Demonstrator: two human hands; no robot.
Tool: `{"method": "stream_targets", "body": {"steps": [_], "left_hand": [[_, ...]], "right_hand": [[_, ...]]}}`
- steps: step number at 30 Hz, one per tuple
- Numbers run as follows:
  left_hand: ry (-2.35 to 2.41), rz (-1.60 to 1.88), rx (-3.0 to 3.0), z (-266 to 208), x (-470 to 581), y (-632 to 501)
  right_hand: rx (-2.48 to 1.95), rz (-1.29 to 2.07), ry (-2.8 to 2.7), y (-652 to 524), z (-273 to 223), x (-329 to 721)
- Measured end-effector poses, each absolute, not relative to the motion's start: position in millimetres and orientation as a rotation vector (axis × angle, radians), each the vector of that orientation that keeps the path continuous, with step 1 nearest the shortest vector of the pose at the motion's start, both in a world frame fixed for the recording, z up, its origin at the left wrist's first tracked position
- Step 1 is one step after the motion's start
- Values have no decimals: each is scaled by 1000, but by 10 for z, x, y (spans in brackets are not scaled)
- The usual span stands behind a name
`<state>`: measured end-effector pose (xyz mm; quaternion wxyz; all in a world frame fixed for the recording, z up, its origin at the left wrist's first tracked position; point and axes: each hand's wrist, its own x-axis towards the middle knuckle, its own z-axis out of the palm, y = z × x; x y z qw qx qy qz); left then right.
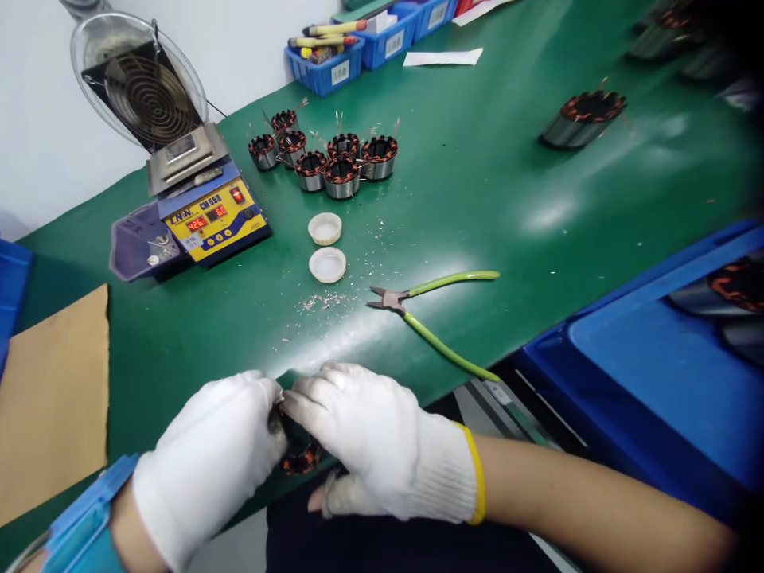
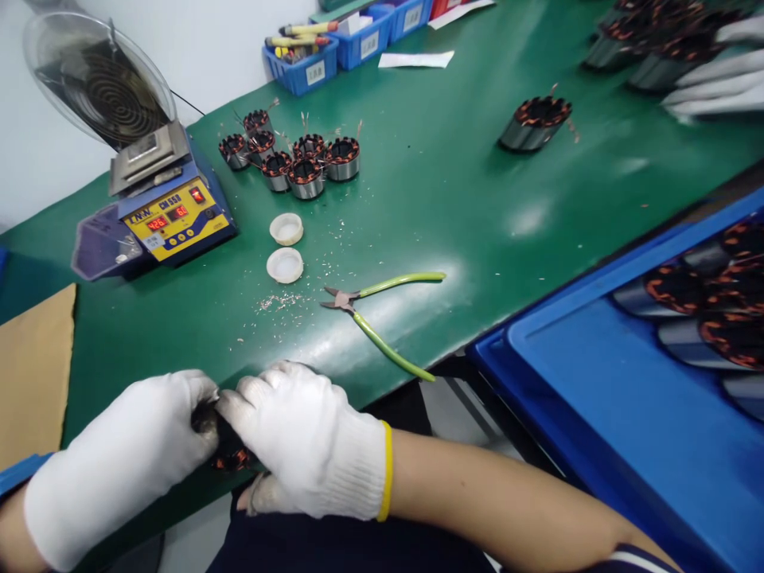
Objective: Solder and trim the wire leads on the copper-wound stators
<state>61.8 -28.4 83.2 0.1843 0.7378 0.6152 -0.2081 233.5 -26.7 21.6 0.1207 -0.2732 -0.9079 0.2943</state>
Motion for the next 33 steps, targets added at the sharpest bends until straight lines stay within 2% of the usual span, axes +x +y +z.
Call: {"method": "stream_targets", "body": {"steps": [12, 19, 25, 28, 33], "left_hand": [[1794, -681, 2227, 770, 618, -478], [1853, -465, 2255, 693, 536, -561], [1908, -145, 1821, 713, 407, -580], [1923, -156, 1737, 710, 407, -559], [1914, -255, 1929, 704, 476, -501]], "right_hand": [[-823, 677, -2634, -340, 116, 2257], [-848, 635, -2620, -353, 111, 2258], [-807, 667, -2615, -351, 99, 2256], [-840, 725, -2625, -338, 109, 2255], [-833, 748, -2647, -334, 128, 2261]]}}
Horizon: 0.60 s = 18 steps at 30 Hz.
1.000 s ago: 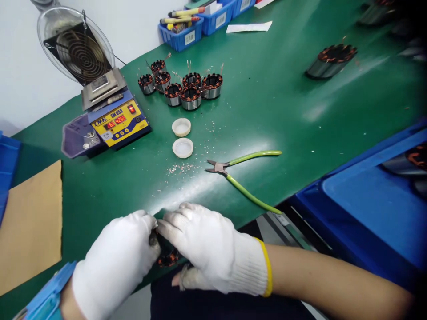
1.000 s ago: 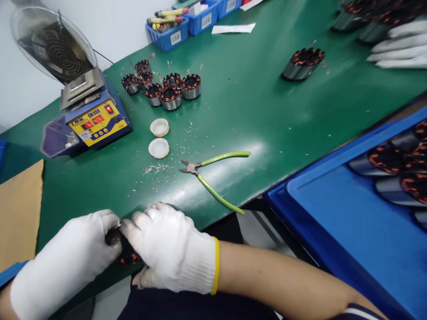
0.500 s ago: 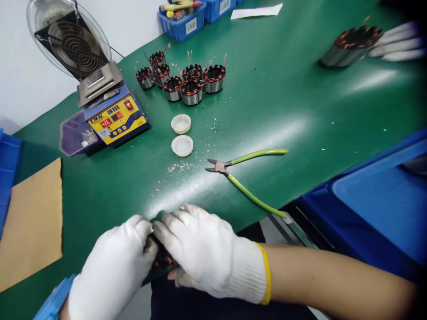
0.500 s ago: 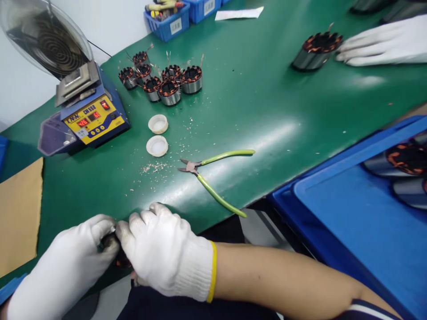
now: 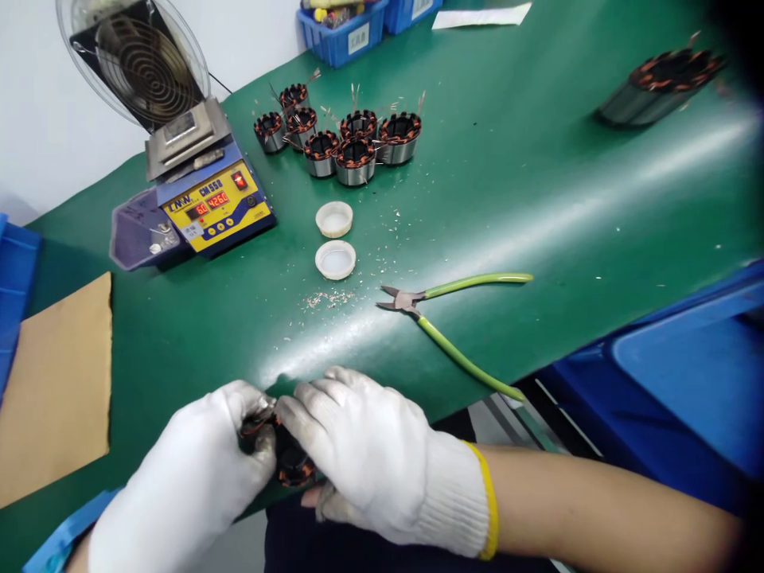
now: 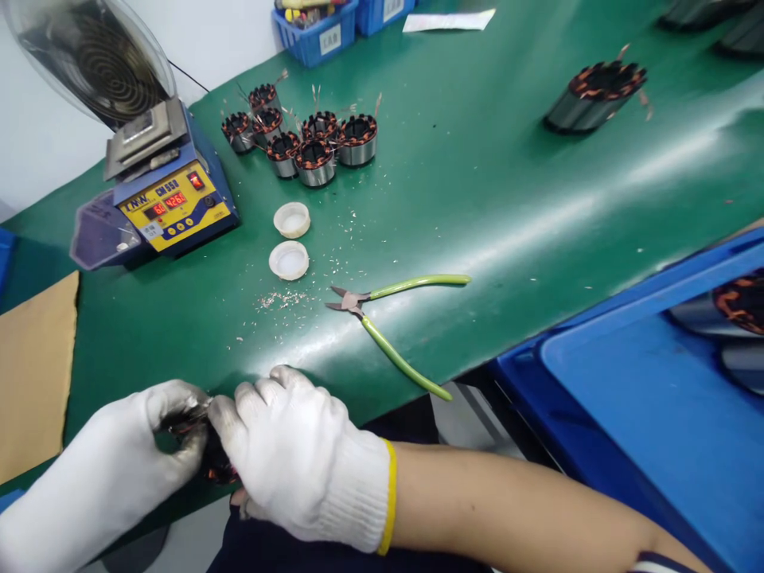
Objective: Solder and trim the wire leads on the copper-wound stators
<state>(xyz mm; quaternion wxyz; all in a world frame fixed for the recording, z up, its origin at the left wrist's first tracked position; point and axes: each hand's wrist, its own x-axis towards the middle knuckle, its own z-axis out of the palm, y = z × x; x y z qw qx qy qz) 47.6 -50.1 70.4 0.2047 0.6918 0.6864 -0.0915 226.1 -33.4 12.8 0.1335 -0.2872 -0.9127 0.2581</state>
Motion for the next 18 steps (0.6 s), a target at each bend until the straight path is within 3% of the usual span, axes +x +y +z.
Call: {"method": "stream_targets", "body": {"steps": [7, 18], "left_hand": [[1855, -578, 2072, 736, 594, -414], [1944, -572, 2048, 739, 682, -512]], "right_hand": [[-818, 759, -2649, -346, 91, 2244], [-824, 821, -2672, -385, 36, 2233]]}}
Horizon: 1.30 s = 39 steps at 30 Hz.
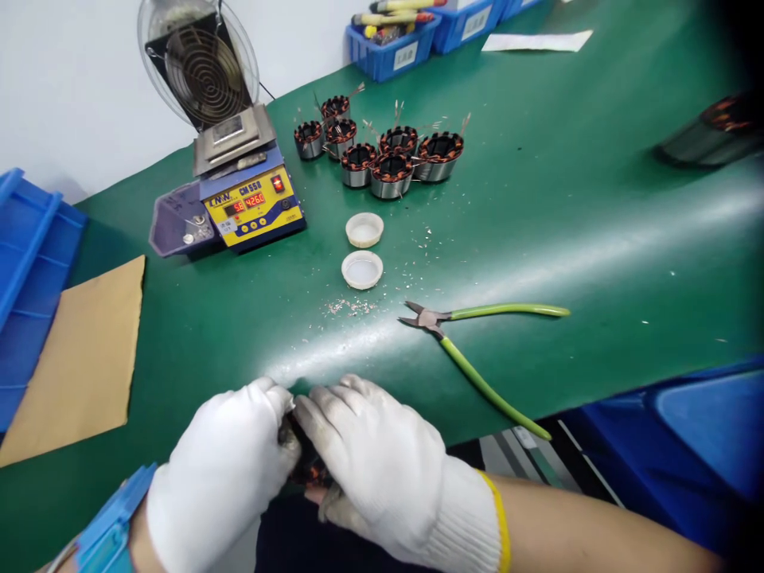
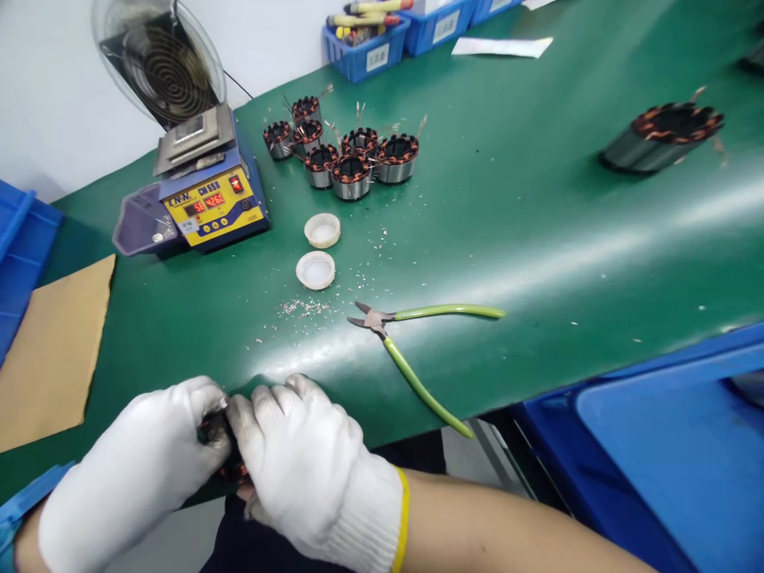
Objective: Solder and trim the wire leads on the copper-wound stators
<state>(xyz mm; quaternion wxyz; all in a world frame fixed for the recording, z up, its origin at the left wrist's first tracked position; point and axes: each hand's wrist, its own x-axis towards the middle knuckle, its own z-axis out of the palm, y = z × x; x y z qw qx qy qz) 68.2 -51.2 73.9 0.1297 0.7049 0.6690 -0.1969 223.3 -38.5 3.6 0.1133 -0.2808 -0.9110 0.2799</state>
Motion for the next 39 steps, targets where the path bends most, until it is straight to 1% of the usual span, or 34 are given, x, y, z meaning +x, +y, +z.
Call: {"method": "stream_targets", "body": {"steps": [7, 13, 16, 20, 26, 28, 31, 33, 36, 37, 39], "left_hand": [[2022, -399, 1993, 707, 681, -561], [2044, -235, 1818, 697, 637, -566], [1992, -131, 1766, 704, 597, -535], [1911, -96, 1694, 724, 533, -449], [1642, 20, 1221, 629, 368, -322], [1566, 86, 1092, 590, 316, -304], [1515, 133, 1050, 584, 230, -328], [1504, 253, 1076, 602, 154, -383], [1514, 457, 1060, 602, 52, -490], [1520, 444, 1069, 590, 36, -522], [1523, 297, 1153, 550, 40, -563]], "right_hand": [[-880, 926, -2721, -370, 90, 2235], [-868, 912, -2727, -360, 98, 2231], [-876, 929, -2749, -349, 114, 2228], [-928, 939, -2780, -339, 133, 2227], [-866, 833, -2747, -333, 106, 2212], [-844, 885, -2676, -302, 96, 2250], [-754, 1080, -2442, -234, 80, 2423], [-796, 1181, -2336, -200, 68, 2602], [-910, 1197, -2353, -192, 61, 2835], [-910, 1181, -2373, -199, 68, 2872], [-909, 1140, -2395, -222, 108, 2856]]}}
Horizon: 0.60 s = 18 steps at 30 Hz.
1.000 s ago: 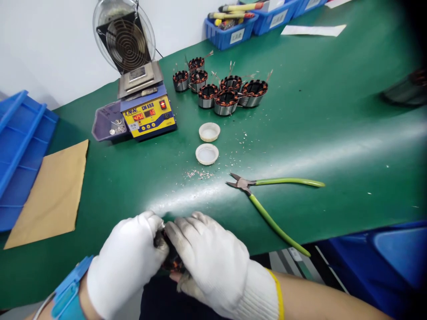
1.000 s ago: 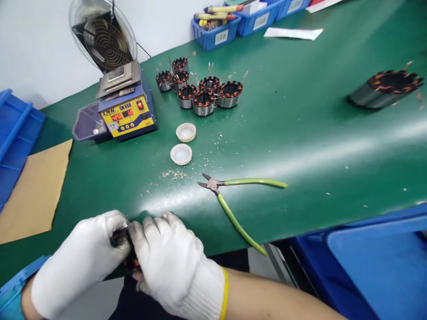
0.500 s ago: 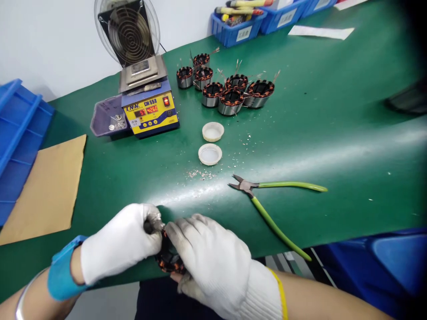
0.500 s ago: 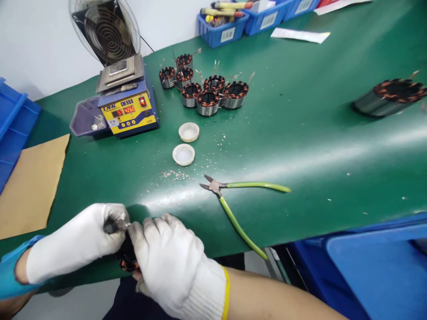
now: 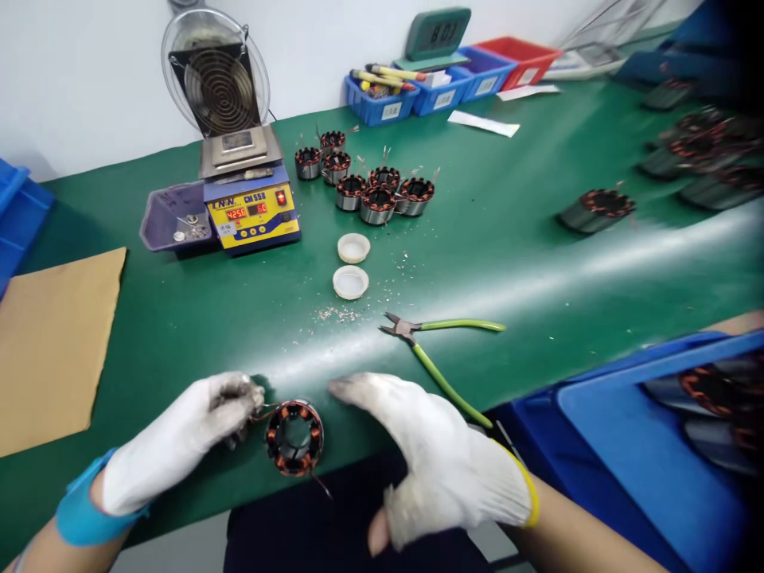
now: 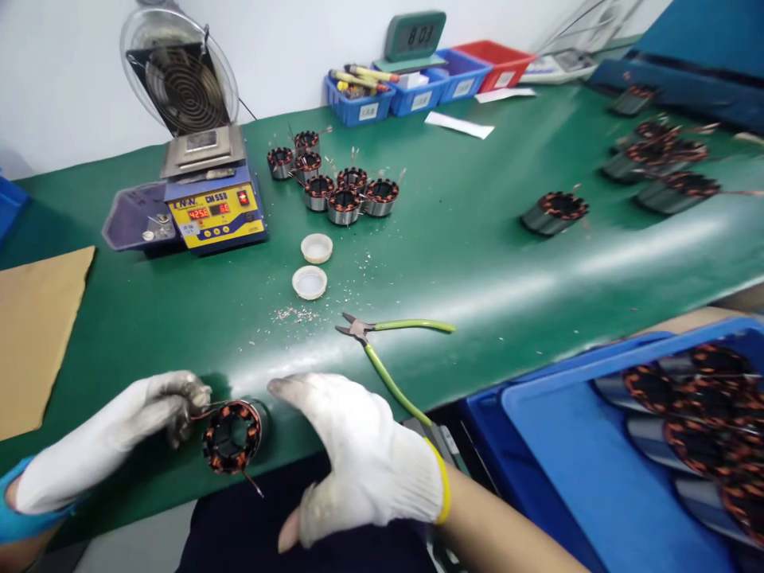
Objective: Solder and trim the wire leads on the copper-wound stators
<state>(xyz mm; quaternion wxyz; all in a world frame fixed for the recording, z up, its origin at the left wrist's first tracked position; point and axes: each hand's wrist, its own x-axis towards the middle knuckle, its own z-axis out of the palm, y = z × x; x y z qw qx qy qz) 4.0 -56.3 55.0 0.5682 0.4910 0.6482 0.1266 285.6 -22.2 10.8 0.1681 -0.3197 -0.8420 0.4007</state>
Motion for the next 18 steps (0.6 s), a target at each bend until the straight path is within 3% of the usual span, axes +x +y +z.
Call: {"method": "stream_targets", "body": {"steps": [5, 9, 15, 18], "left_hand": [[1481, 105, 1372, 479, 132, -504], [1395, 269, 1439, 468, 144, -387], [1656, 745, 1376, 393, -11, -280], [1476, 446, 1446, 417, -93, -300]], "right_hand": [[-1186, 995, -2432, -289, 311, 2415], [-1317, 918, -2543, -300, 413, 2133], [-1402, 878, -2508, -354, 457, 2134], [-1426, 837, -2561, -392, 453, 2118]]}}
